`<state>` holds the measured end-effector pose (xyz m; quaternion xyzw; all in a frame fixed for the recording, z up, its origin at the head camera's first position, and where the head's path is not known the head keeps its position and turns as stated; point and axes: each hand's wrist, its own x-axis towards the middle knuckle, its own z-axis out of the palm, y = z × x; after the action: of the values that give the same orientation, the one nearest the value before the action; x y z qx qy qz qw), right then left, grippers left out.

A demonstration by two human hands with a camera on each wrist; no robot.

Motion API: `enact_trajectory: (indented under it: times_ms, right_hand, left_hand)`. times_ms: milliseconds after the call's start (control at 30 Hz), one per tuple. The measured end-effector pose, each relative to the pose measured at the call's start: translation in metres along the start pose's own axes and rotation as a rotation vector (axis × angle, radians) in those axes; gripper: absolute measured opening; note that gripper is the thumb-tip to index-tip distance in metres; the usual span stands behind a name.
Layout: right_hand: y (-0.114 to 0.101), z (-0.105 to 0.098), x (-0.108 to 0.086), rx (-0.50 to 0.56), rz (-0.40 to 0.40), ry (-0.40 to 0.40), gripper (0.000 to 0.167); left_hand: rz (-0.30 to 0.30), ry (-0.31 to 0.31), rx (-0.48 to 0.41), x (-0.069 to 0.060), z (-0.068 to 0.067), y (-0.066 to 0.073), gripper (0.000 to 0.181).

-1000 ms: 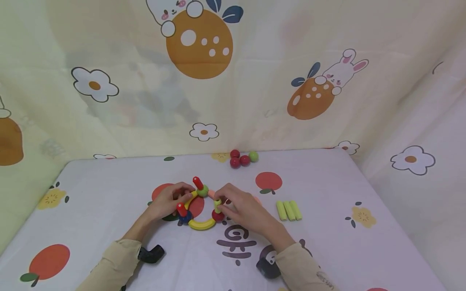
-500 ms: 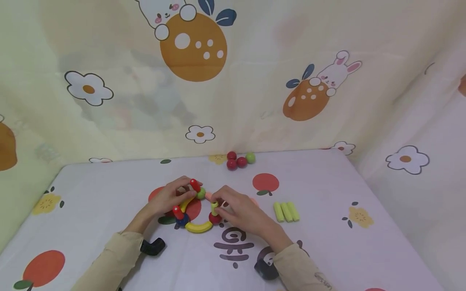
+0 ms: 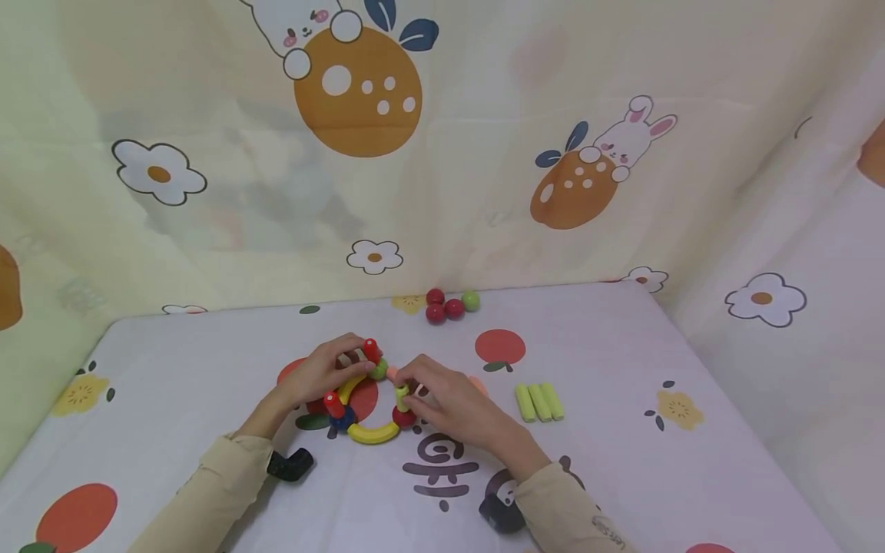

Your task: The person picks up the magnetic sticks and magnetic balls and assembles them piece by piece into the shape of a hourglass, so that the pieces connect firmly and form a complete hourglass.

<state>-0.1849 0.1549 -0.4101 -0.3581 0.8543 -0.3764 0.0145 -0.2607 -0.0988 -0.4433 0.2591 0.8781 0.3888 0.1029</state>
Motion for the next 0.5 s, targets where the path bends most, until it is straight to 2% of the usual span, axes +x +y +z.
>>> enact_trajectory:
  times_ms: [267,400,500]
  right_hand:
    - [-0.002,0.0,0.0,-0.013,0.018,-0.008,0.026]
    - [-0.001,0.0,0.0,-0.005,0.029,-0.016,0.027]
    - [0.0,-0.002,-0.001,0.013,0.032,-0.031,0.03]
  left_hand:
    - [-0.019,-0.011,-0.089,-0.008,0.0,-0.007,0.027]
    - [-0.025,0.02,-0.118,-0.016,0.001,-0.012,0.031]
    - [-0.037,0.051,-0.107,-0.021,0.002,-0.015,0.031]
